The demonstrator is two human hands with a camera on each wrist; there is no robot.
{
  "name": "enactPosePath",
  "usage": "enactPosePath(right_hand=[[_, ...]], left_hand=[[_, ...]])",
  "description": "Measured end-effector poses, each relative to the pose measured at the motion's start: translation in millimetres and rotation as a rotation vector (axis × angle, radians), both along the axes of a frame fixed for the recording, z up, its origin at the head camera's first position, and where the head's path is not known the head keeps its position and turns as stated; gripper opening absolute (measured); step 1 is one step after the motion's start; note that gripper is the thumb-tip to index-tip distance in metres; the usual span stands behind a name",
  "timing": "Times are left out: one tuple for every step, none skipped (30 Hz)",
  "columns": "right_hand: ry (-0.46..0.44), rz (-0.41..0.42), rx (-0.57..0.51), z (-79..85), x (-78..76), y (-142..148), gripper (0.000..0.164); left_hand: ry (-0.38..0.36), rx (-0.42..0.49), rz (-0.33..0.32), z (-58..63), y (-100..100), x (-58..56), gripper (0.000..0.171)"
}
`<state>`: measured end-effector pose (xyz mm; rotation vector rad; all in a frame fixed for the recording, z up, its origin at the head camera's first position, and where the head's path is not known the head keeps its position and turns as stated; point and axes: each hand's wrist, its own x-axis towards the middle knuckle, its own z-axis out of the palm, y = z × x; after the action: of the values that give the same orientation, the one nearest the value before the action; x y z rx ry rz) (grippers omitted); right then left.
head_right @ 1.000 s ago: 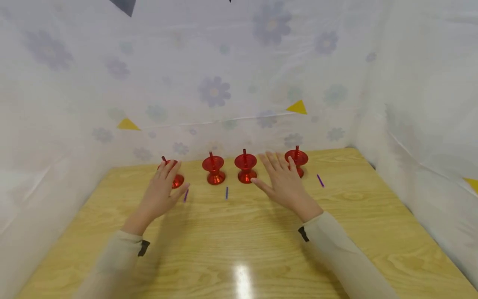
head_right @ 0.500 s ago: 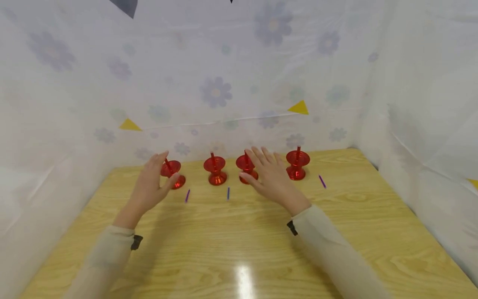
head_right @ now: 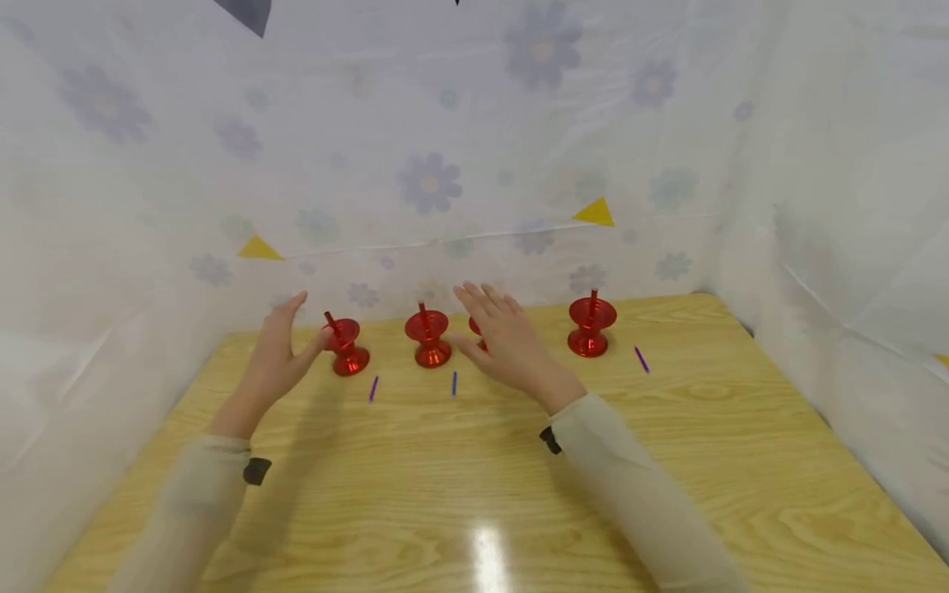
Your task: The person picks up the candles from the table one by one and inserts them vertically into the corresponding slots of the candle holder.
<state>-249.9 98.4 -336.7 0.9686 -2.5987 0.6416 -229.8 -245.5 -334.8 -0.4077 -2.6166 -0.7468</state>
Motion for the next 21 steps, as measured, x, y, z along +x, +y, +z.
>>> enactPosePath(right_hand=[[-0.004, 0.012, -0.007, 0.8, -0.7, -3, 0.067], [-0.007, 0.025, -0.014, 1.1, -2.2, -5, 0.067], [-0.012, 0.038, -0.023, 1.4, -3.4, -8, 0.067], [-0.022, 0.054, -0.035, 2.2, -4.1, -11, 0.067], [-0.032, 0.066, -0.046, 2.3, -5.4, -14, 0.067], [-0.044, 0.076, -0.056, 2.5, -6.2, -17, 0.067], [-0.06, 0.085, -0.066, 2.8, -7.0, -19, 0.067], [-0.076, 0.095, -0.074, 3.1, -7.9, -22, 0.067], [-0.096, 0.103, -0.084, 3.9, -8.0, -24, 0.067], [-0.115, 0.113, -0.094, 4.9, -8.2, -26, 0.067], [-0.13, 0.12, -0.105, 5.4, -8.6, -29, 0.067], [-0.145, 0.129, -0.113, 6.4, -8.7, -31, 0.067], [-0.161, 0.139, -0.126, 7.0, -9.3, -33, 0.066], [-0.171, 0.15, -0.135, 7.2, -10.4, -36, 0.066], [-0.184, 0.157, -0.149, 7.5, -11.0, -38, 0.065], [-0.198, 0.165, -0.161, 7.1, -12.1, -40, 0.065], [-0.212, 0.17, -0.171, 6.5, -13.3, -43, 0.065], [-0.228, 0.177, -0.183, 6.1, -14.2, -45, 0.064], [-0.242, 0.183, -0.196, 5.5, -15.1, -48, 0.064], [-0.259, 0.188, -0.207, 4.8, -15.9, -50, 0.064], [-0.275, 0.192, -0.218, 3.8, -16.3, -53, 0.063]], left_hand=[[-0.006, 0.015, -0.006, 0.6, -2, -1.1, 0.072], [-0.016, 0.031, -0.009, 1.2, -4, -2.2, 0.072], [-0.029, 0.05, -0.013, 1.6, -6, -3.4, 0.072], [-0.042, 0.064, -0.016, 1.8, -8, -4.6, 0.072], [-0.054, 0.08, -0.018, 1.8, -11, -5.9, 0.071], [-0.067, 0.094, -0.017, 1.5, -13, -7.4, 0.071], [-0.081, 0.108, -0.015, 1.2, -15, -8.7, 0.07], [-0.097, 0.12, -0.01, 1.0, -17, -9.7, 0.07], [-0.109, 0.13, -0.008, 0.5, -19, -10.8, 0.07], [-0.123, 0.14, -0.003, 0.1, -21, -11.9, 0.07], [-0.134, 0.148, 0.002, -0.2, -23, -13.0, 0.07], [-0.147, 0.156, 0.007, -0.7, -25, -14.4, 0.07], [-0.159, 0.166, 0.011, -1.2, -27, -15.7, 0.07], [-0.168, 0.178, 0.013, -1.8, -28, -17.3, 0.07], [-0.174, 0.19, 0.013, -2.8, -30, -19.3, 0.07], [-0.18, 0.205, 0.01, -3.5, -32, -21.3, 0.069], [-0.179, 0.215, 0.006, -4.6, -34, -23.4, 0.068], [-0.18, 0.23, -0.001, -5.9, -36, -25.8, 0.067], [-0.181, 0.245, -0.009, -6.9, -38, -27.6, 0.066], [-0.186, 0.258, -0.017, -8.1, -40, -29.1, 0.065], [-0.19, 0.269, -0.025, -9.6, -42, -30.6, 0.064]])
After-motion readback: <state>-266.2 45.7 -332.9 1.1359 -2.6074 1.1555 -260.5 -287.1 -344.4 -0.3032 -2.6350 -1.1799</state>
